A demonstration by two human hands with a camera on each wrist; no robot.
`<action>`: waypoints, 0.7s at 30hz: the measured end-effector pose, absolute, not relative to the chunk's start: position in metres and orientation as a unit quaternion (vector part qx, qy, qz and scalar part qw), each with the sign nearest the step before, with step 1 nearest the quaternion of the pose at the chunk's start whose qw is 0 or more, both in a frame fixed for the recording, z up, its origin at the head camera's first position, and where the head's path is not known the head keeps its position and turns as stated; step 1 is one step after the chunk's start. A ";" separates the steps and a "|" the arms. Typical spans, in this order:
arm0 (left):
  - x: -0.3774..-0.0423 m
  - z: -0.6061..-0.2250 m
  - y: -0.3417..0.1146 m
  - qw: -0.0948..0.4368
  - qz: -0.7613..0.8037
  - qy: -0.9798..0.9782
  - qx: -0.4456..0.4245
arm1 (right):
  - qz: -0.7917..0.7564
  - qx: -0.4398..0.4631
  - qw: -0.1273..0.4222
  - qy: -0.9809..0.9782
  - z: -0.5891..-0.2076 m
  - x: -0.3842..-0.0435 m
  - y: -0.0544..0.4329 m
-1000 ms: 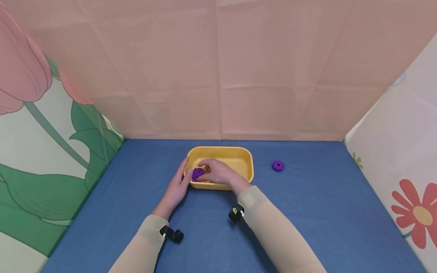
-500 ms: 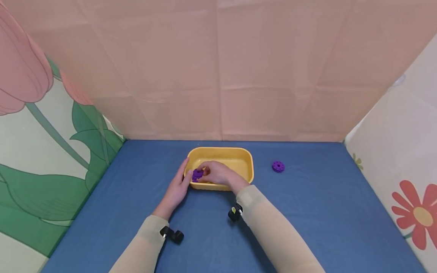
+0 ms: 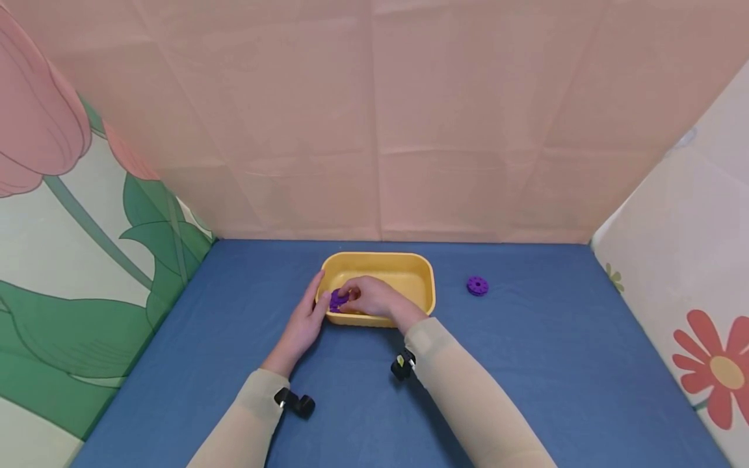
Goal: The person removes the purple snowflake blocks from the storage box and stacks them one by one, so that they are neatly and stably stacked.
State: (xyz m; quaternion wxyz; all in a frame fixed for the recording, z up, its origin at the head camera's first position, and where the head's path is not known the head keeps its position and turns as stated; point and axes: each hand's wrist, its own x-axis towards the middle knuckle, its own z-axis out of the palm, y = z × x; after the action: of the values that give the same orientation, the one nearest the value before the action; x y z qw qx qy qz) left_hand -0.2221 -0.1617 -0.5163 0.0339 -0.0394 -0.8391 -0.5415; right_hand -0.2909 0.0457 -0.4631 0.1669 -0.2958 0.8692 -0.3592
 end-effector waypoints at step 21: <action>-0.223 -0.517 -0.162 0.034 -0.545 -0.836 -0.046 | -0.356 -0.282 0.170 0.874 -0.460 -0.290 0.044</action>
State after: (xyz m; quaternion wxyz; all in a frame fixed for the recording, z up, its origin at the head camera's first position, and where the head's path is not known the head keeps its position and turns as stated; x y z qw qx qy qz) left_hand -0.2228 -0.1623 -0.5168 0.0342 -0.0461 -0.8364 -0.5451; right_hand -0.2900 0.0438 -0.4604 0.1703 -0.2821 0.8744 -0.3561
